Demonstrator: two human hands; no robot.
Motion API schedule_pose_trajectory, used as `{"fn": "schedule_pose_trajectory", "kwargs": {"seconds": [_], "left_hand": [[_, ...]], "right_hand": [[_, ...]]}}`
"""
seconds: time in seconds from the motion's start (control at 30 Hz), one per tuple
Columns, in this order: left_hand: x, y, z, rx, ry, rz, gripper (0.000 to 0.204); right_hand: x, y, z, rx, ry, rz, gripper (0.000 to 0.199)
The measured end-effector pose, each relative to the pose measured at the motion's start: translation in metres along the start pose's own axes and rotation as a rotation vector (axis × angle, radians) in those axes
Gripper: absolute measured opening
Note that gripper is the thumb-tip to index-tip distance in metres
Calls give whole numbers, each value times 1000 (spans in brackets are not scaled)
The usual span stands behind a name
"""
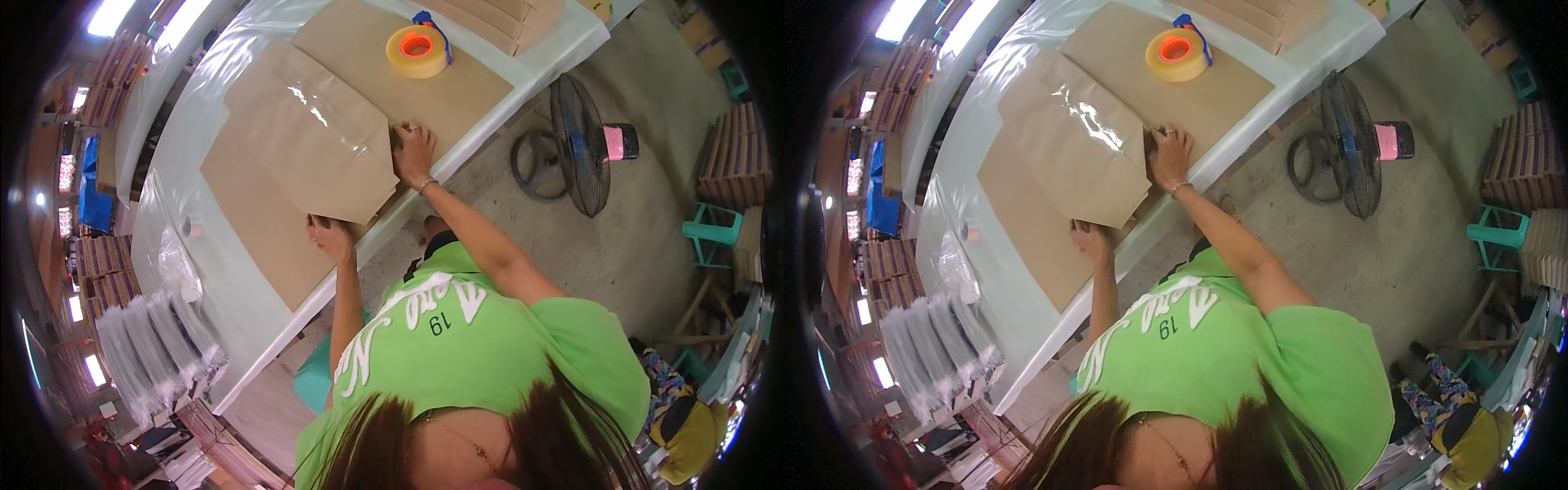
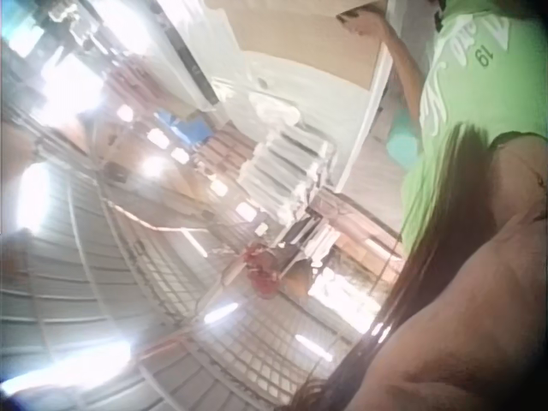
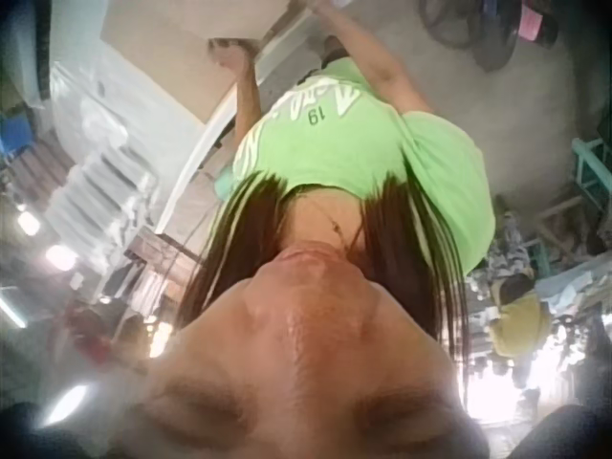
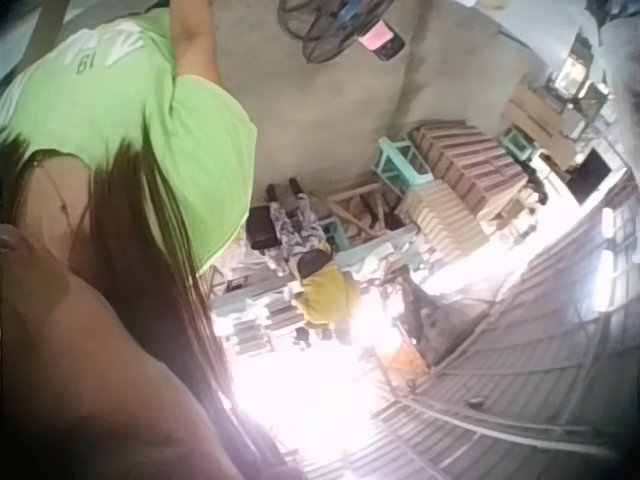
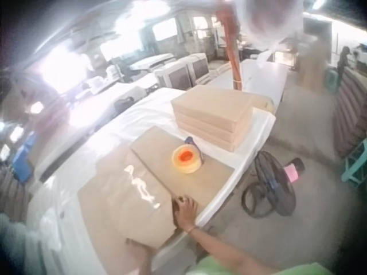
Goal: The person folds a large brown paper sheet on a table, creases the edges by hand, and applies clear tape using a hand-held dispenser to secure the paper into a rectangular package. They then pick up a stack of plastic-wrapped items.
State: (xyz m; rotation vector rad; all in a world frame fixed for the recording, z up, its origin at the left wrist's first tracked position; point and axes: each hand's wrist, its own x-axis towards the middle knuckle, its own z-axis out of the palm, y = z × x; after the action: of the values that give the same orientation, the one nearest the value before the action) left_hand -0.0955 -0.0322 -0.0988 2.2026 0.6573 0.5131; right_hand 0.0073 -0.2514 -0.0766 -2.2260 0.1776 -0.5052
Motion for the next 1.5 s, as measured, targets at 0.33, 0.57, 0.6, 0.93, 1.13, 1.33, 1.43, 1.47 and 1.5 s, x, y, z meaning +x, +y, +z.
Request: {"fn": "schedule_pose_trajectory", "kwargs": {"seconds": [0.33, 0.57, 0.6, 0.93, 1.13, 1.33, 1.43, 1.47, 1.5], "left_hand": [[12, -3, -35, 89, 8, 26, 39], [-4, 19, -14, 7, 151, -23, 38], [-1, 9, -18, 53, 155, 35, 39], [34, 25, -77, -19, -204, 86, 38], [48, 8, -73, 200, -236, 262, 73], [84, 14, -80, 316, -383, 444, 106], [87, 12, -74, 409, -451, 431, 112], [84, 10, -69, 415, -431, 432, 113], [82, 8, -65, 420, -411, 433, 115]], "right_hand": [[34, 11, -19, 64, -272, -24, 25], [35, 30, -7, 41, -256, -129, 23], [43, 32, -13, 76, -363, -132, 23], [113, 40, -37, -1, -808, -672, 53], [132, 33, -14, 1, -909, -673, 92], [146, 39, 0, -162, -986, -832, 103], [141, 37, 0, -243, -1002, -858, 100], [139, 36, 0, -277, -1007, -862, 98], [137, 40, 2, -305, -965, -908, 96]]}}
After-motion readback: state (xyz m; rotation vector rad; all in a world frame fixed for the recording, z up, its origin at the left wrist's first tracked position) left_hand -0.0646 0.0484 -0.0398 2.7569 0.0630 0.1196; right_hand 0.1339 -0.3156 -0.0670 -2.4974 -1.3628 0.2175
